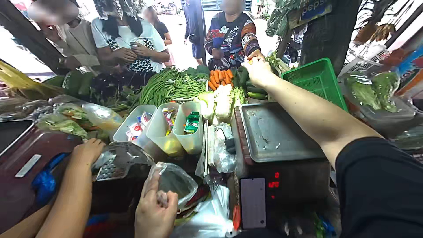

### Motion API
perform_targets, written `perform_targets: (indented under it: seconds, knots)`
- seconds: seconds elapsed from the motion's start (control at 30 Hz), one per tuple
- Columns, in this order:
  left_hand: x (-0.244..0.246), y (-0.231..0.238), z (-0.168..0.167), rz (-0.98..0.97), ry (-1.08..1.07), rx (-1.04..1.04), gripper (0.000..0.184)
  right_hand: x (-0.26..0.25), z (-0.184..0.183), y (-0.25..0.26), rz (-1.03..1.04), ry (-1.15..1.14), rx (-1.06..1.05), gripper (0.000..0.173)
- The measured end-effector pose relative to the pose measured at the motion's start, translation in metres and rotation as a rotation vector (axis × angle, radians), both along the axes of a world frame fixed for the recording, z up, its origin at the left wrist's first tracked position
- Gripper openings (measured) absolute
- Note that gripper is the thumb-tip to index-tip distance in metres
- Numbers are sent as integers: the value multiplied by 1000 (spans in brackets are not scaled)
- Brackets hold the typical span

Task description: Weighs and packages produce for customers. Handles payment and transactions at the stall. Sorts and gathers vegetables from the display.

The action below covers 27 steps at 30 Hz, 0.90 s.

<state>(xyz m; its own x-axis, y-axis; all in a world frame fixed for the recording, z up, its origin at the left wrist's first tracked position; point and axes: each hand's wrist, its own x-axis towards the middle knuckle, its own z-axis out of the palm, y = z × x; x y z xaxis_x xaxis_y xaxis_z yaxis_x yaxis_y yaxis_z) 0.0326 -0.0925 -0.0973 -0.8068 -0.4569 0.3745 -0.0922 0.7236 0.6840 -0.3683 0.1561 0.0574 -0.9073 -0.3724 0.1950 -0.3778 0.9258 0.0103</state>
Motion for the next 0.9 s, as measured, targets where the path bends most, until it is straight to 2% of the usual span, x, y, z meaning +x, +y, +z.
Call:
perform_targets:
  seconds: [0.17, 0.3, 0.43, 0.53, 0.6, 0.7, 0.8, 0.9]
  knots:
    - [8, -3, -5, 10, -63, -12, 64, -62, -16, 15, -71, 28, 189, 72]
    - [18, -4, -8, 63, -89, -35, 65, -72, -25, 14, -95, 19, 182, 58]
    - [30, 2, -8, 87, -78, -46, 67, -58, -13, 19, -57, 12, 87, 56]
    - [37, 6, -5, 88, -49, -36, 67, -6, 13, 32, 43, -73, -21, 57]
    - [43, 9, -5, 71, -47, -34, 66, 49, 24, 52, 157, -239, -33, 48]
    - [45, 15, -8, 52, -43, -49, 67, 126, 15, 91, 314, -468, 55, 40]
    - [43, 22, -6, 29, -57, -80, 69, 171, -12, 119, 284, -416, 135, 52]
    - [44, 28, -2, 2, -93, -124, 67, 212, -28, 145, 201, -220, 9, 66]
